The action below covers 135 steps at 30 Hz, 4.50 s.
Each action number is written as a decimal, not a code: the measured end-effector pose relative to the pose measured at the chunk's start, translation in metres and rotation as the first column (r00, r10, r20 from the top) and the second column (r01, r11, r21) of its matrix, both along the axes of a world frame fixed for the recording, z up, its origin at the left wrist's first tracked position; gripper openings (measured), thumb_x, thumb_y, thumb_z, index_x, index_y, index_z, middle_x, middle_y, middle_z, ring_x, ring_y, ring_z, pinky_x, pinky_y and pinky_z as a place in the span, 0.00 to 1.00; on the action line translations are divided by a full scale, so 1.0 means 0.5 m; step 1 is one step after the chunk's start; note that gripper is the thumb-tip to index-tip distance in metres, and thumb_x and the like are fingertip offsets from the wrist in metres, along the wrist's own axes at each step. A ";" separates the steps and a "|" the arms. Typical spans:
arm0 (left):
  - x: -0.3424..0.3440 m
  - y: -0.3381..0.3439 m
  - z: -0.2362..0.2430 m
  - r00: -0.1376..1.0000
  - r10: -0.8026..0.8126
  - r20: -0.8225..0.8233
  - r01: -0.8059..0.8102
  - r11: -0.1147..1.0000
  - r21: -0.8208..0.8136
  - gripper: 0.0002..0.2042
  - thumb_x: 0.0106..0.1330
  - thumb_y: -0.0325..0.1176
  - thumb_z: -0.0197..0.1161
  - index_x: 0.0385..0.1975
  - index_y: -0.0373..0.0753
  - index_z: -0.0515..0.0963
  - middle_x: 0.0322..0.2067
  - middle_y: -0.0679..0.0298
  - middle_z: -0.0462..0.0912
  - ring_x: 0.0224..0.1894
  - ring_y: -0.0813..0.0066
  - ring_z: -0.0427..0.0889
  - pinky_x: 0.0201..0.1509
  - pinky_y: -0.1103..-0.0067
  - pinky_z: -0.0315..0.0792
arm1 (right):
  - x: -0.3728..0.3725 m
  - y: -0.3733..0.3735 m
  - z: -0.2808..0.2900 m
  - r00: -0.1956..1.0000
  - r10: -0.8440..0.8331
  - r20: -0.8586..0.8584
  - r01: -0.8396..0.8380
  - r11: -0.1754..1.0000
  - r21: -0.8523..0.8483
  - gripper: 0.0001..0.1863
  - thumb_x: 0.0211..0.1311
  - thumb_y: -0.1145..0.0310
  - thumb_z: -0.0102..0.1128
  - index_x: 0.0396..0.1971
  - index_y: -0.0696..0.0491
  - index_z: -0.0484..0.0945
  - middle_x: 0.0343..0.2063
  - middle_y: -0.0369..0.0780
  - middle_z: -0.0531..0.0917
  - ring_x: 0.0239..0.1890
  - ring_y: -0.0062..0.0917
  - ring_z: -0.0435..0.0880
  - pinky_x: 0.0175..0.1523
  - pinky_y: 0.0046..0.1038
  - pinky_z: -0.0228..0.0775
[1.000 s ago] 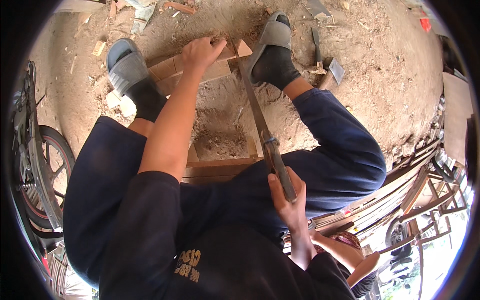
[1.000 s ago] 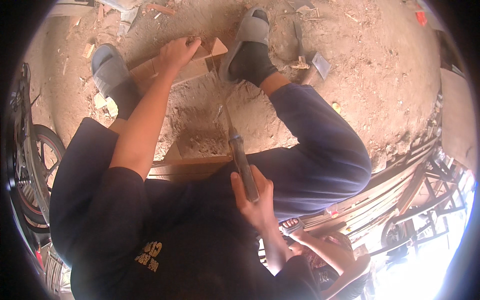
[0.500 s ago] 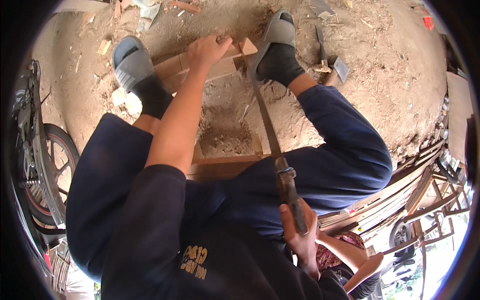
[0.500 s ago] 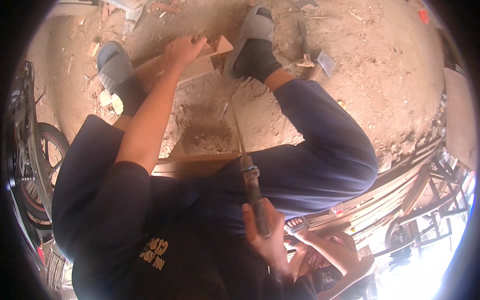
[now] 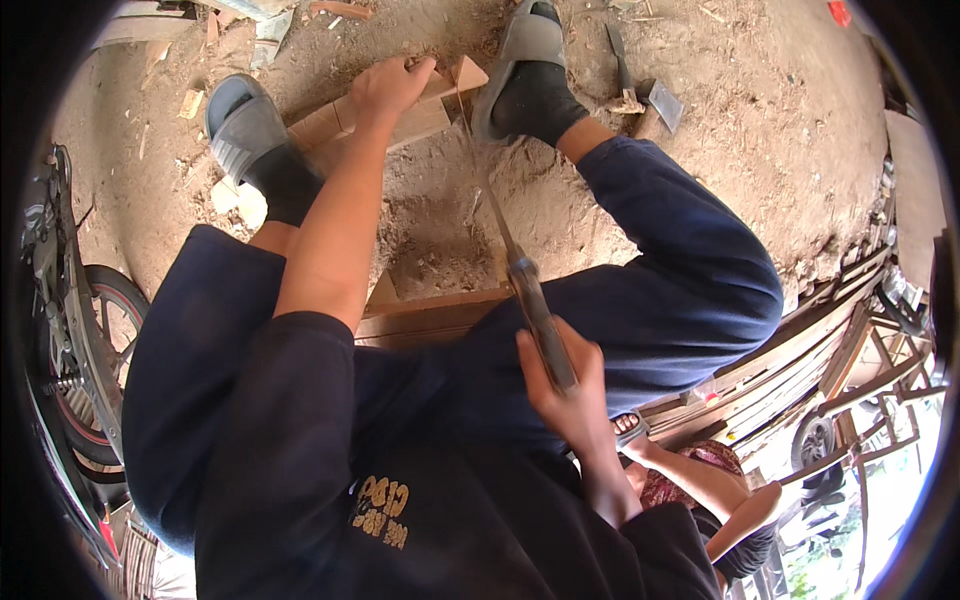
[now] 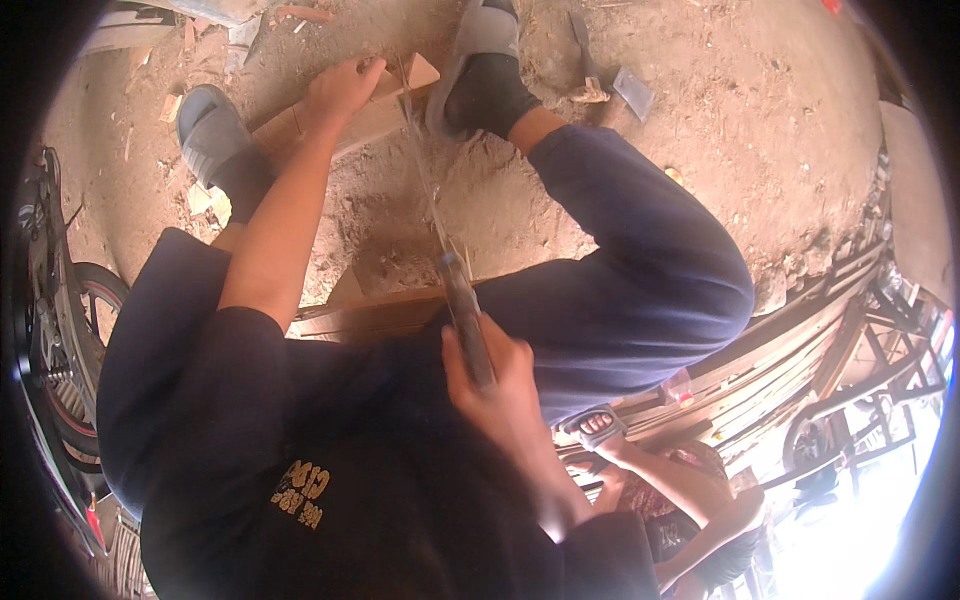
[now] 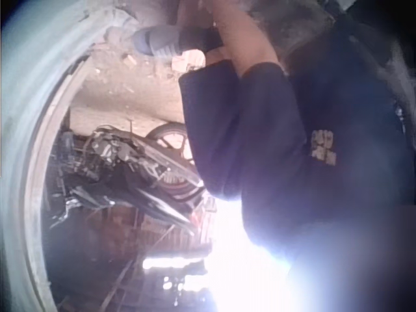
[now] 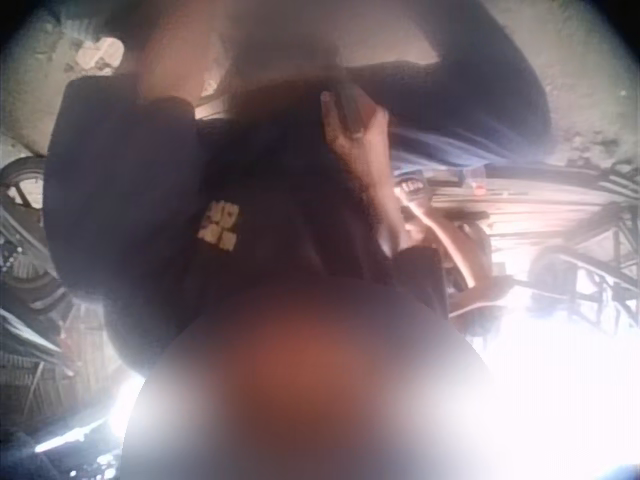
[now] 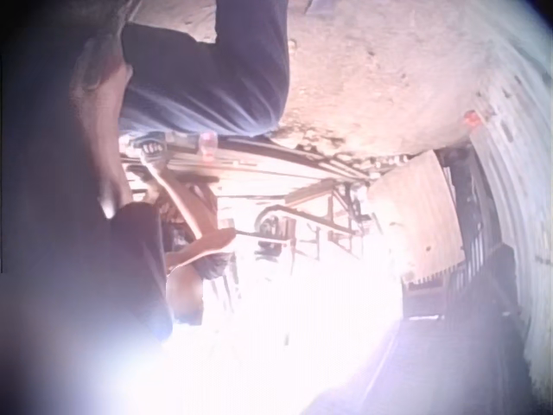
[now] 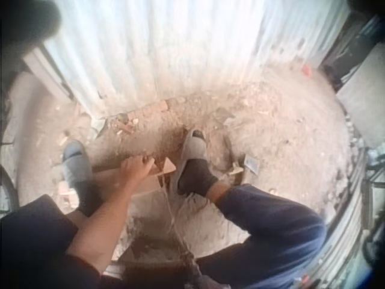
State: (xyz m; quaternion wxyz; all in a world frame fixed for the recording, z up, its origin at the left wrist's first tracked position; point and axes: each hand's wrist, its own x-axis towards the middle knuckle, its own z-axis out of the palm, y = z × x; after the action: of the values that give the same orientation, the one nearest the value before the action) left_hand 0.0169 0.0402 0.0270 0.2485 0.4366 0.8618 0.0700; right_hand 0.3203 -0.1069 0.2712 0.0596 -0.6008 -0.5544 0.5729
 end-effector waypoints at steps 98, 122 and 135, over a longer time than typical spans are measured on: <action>-0.020 -0.031 -0.043 0.903 -0.427 -0.037 0.426 0.904 -0.034 0.51 0.44 0.78 0.66 0.59 0.39 0.75 0.49 0.48 0.83 0.54 0.52 0.82 0.57 0.61 0.76 | -0.032 -0.036 -0.071 0.986 -0.106 -0.128 0.128 0.975 0.180 0.12 0.67 0.71 0.61 0.25 0.60 0.72 0.17 0.37 0.70 0.23 0.15 0.65 0.27 0.28 0.61; -0.020 -0.061 -0.017 0.887 -0.442 -0.132 0.454 0.887 0.082 0.48 0.47 0.78 0.62 0.58 0.41 0.76 0.48 0.50 0.84 0.54 0.52 0.82 0.55 0.61 0.76 | -0.038 -0.075 -0.062 0.906 -0.388 -0.168 0.361 0.917 -0.167 0.16 0.68 0.62 0.62 0.26 0.58 0.73 0.19 0.32 0.69 0.27 0.14 0.66 0.31 0.26 0.62; -0.034 -0.097 -0.066 0.796 -0.535 -0.283 0.596 0.774 0.214 0.47 0.52 0.75 0.62 0.64 0.43 0.71 0.59 0.53 0.76 0.61 0.54 0.76 0.60 0.59 0.74 | 0.038 -0.089 -0.062 0.969 -0.146 -0.200 0.206 0.925 0.320 0.14 0.67 0.64 0.65 0.25 0.56 0.75 0.15 0.29 0.69 0.20 0.12 0.64 0.23 0.22 0.54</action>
State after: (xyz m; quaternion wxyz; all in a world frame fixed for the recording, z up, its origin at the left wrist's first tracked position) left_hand 0.0001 -0.0080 -0.0061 0.1000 0.7130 0.6902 0.0727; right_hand 0.3391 -0.1513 0.2405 0.2609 -0.5774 -0.5809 0.5110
